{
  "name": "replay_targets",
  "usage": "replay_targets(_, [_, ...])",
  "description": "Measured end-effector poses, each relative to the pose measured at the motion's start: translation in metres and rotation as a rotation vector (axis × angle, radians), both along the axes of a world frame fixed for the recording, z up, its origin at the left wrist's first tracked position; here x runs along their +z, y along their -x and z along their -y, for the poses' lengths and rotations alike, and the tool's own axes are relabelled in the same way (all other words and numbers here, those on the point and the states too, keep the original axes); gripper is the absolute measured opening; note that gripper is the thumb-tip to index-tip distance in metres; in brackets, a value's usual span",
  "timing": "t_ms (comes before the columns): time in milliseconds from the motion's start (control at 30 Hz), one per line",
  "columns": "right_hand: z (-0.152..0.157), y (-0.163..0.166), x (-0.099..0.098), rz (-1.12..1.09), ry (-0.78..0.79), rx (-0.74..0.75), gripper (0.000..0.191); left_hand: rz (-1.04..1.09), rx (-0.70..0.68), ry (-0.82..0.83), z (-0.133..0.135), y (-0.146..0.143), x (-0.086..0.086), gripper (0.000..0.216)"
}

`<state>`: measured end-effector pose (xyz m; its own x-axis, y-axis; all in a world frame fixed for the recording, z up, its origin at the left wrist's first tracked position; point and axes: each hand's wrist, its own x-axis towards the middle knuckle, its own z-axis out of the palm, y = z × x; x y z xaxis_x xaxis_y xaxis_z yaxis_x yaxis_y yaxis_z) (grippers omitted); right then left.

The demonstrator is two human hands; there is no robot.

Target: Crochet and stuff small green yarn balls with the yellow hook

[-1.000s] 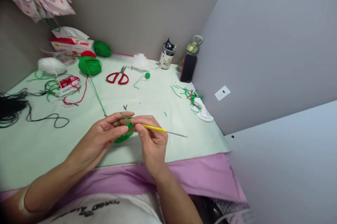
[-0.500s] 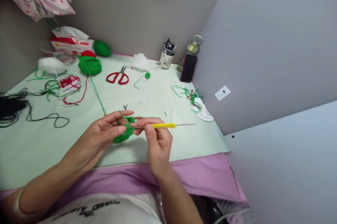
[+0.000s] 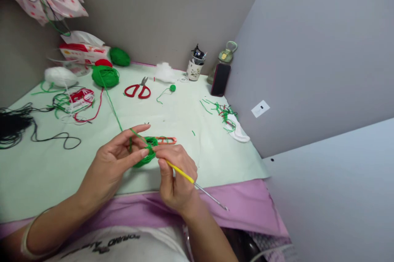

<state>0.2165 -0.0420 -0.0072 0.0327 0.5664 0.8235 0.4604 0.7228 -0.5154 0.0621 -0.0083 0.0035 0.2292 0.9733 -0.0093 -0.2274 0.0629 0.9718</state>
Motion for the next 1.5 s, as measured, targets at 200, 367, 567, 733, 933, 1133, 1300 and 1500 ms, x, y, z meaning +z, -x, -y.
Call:
replay_targets(200, [-0.003, 0.003, -0.012, 0.282, -0.127, -0.206, 0.03, 0.154, -0.053, 0.157, 0.003, -0.006, 0.004, 0.048])
replay_targets(367, [-0.004, 0.002, -0.014, 0.121, -0.024, -0.17, 0.031, 0.388, -0.233, 0.492, -0.005, -0.004, 0.003, 0.039])
replay_targets(567, [-0.008, 0.005, -0.002, -0.421, 0.247, 0.092, 0.021, 0.29, -0.15, 0.319, -0.004, -0.001, 0.009, 0.043])
replay_targets(733, [-0.007, 0.007, -0.004, -0.279, 0.242, 0.047, 0.027, 0.22, -0.113, 0.238, -0.001, -0.007, 0.009, 0.039])
replay_targets(933, [-0.004, 0.002, -0.008, 0.017, 0.082, -0.08, 0.034, 0.342, -0.219, 0.414, -0.006, -0.005, 0.003, 0.039])
replay_targets(1133, [-0.01, 0.0, -0.003, -0.563, 0.35, 0.156, 0.019, 0.34, -0.206, 0.366, -0.011, -0.001, 0.002, 0.029])
replay_targets(1300, [-0.011, 0.003, -0.005, -0.51, 0.409, 0.185, 0.016, 0.241, -0.179, 0.289, -0.006, -0.002, 0.003, 0.031])
replay_targets(1500, [-0.011, -0.002, -0.006, -0.647, 0.457, 0.274, 0.017, 0.192, -0.193, 0.259, -0.005, 0.002, 0.006, 0.031])
